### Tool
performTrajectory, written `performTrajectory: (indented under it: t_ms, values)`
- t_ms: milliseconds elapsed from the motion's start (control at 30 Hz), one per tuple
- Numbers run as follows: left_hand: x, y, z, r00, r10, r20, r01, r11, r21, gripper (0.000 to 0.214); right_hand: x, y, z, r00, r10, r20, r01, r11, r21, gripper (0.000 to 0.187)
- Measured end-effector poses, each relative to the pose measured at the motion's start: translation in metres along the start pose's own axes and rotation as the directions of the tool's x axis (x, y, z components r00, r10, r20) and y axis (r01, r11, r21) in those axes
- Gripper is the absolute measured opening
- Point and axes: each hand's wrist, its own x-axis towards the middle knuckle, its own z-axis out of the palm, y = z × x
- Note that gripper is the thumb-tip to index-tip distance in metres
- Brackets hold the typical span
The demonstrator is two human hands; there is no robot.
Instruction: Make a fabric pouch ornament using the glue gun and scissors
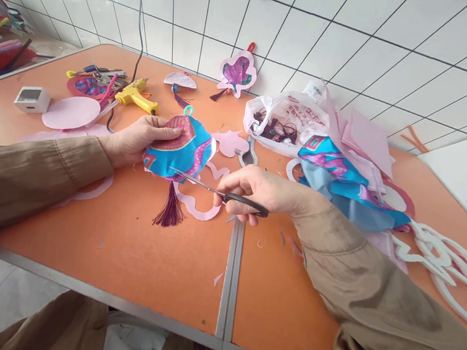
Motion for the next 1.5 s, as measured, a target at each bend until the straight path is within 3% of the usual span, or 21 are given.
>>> performTrajectory:
  t_ms: [167, 500, 767, 967, 1167, 1500]
  values:
    - [0.000, 0.000, -0.001, 1.000, -0.009, 0.009, 0.009, 1.000, -0.010, 0.023, -0.001, -0.006, 0.002, 1.000, 0.003, 0.006, -0.003, 1.000, -0.019, 0.039]
    - [-0.001, -0.001, -0.001, 1.000, -0.004, 0.010, 0.004, 1.000, 0.009, 0.021, -0.002, -0.017, 0.008, 0.990, 0.132, -0.052, -0.133, 0.991, -0.010, 0.019]
    - [0.000, 0.001, 0.002, 0.999, -0.032, -0.026, 0.032, 0.999, 0.006, 0.020, -0.001, -0.012, 0.004, 0.991, 0.126, -0.043, -0.128, 0.991, -0.041, 0.024]
    - [0.001, 0.000, 0.001, 1.000, -0.021, -0.007, 0.020, 1.000, -0.009, 0.019, -0.003, -0.022, 0.010, 0.990, 0.138, -0.014, -0.139, 0.986, -0.097, 0.021]
    - [0.000, 0.003, 0.003, 1.000, -0.028, -0.015, 0.028, 1.000, -0.004, 0.022, 0.000, -0.016, 0.013, 0.997, 0.050, 0.053, -0.039, 0.982, -0.183, 0.017]
    - [-0.002, 0.005, 0.005, 0.999, -0.042, -0.029, 0.041, 0.999, -0.021, 0.024, -0.007, -0.022, 0.011, 0.986, 0.162, 0.033, -0.145, 0.944, -0.297, 0.023]
